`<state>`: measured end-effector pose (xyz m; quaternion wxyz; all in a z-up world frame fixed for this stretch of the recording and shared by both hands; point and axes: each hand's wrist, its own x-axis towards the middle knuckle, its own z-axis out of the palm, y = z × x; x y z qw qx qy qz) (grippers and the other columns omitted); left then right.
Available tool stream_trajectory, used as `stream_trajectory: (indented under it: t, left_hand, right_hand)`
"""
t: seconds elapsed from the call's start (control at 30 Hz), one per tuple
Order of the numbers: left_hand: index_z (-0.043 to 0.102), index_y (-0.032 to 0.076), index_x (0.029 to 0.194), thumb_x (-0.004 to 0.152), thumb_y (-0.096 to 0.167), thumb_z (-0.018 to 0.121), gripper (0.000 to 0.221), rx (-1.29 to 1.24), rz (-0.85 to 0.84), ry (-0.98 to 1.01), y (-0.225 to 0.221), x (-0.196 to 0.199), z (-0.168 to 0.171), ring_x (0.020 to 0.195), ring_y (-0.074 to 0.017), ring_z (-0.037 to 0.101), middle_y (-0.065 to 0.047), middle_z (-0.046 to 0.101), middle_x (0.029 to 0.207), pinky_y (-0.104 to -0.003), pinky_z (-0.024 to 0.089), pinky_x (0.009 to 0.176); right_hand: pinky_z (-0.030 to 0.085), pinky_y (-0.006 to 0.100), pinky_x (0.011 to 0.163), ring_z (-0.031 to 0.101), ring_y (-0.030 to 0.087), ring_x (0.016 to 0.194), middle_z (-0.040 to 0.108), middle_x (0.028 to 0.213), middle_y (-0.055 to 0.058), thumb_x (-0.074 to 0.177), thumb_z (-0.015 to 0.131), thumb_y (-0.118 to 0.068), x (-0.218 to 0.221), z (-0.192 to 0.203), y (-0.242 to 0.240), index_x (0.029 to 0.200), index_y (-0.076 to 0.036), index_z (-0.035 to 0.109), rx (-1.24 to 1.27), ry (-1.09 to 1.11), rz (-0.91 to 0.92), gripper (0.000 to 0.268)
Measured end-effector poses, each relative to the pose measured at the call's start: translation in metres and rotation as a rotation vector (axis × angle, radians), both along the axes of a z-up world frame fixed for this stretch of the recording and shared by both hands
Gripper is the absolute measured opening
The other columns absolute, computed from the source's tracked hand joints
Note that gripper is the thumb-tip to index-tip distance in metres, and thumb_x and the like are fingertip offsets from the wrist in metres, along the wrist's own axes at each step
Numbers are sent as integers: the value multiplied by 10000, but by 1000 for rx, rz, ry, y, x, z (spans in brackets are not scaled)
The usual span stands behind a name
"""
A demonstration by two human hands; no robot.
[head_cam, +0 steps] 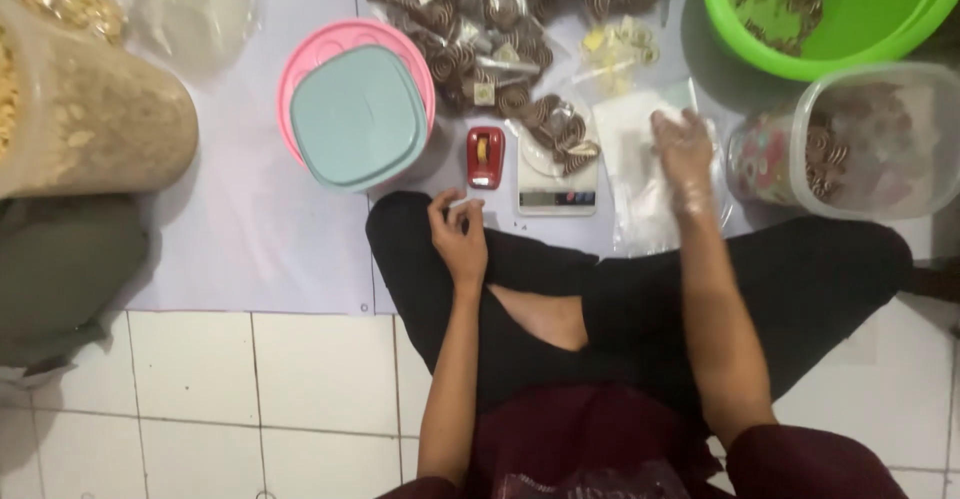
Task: Packaging cookies into plastic bags, weighing them, and sealing them with tape
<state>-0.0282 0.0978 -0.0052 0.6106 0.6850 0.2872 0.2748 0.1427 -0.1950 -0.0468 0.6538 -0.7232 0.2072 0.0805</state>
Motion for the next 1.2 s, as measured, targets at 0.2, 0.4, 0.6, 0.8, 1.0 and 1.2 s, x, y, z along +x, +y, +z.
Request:
stream_trajectory:
  t: [0.2,0.4,0.6,0.8,1.0,1.2]
  left_hand:
    - [569,22,1201,895,-3,724,343,26,-17,-17,-3,5,12,834,-210,751,-126,645,1086,-324,593,809]
    - [574,26,1197,888,-10,724,346,32,-18,-18,-3,4,9,831,-212,751,-126,651,1080,-329,594,810]
    - [566,27,1200,893,-11,716,344,35,-27,-19,-3,4,12,838,-224,749,-130,643,1083,-342,598,813]
    - [558,22,1204,898,23,733,352,44,-46,-19,-1,4,11,854,-221,742,-135,645,1093,-345,590,817]
    - [587,50,1216,889,96,777,381,-87,-109,13,-14,8,13,915,-189,716,-118,653,1136,-326,579,871]
    - [633,155,1214,1026,535,575,428,-1039,-309,72,-74,30,40,1027,-197,716,-68,698,1143,-333,557,915]
  right_hand:
    - [605,353,861,712,271,1021,687,1137,224,1044,763,-182,-5,56,-35,1370,24,576,-110,-182,142,428]
    - [613,346,882,738,269,1019,714,1111,198,1004,753,-219,-10,64,-26,1293,-47,667,-139,-53,122,347]
    - [612,365,860,731,292,1007,701,1096,231,994,748,-213,-13,63,-13,1312,-12,653,-113,-37,169,388]
    - [614,396,860,736,329,1027,679,1182,269,987,771,-359,-8,53,31,1371,20,594,-52,69,213,568]
    - [592,398,846,741,313,948,749,982,190,960,772,-82,-22,76,66,1108,11,738,-145,-306,205,178]
    - [609,309,778,759,189,795,780,866,45,967,744,-139,-66,166,75,964,-142,759,-360,-723,479,15]
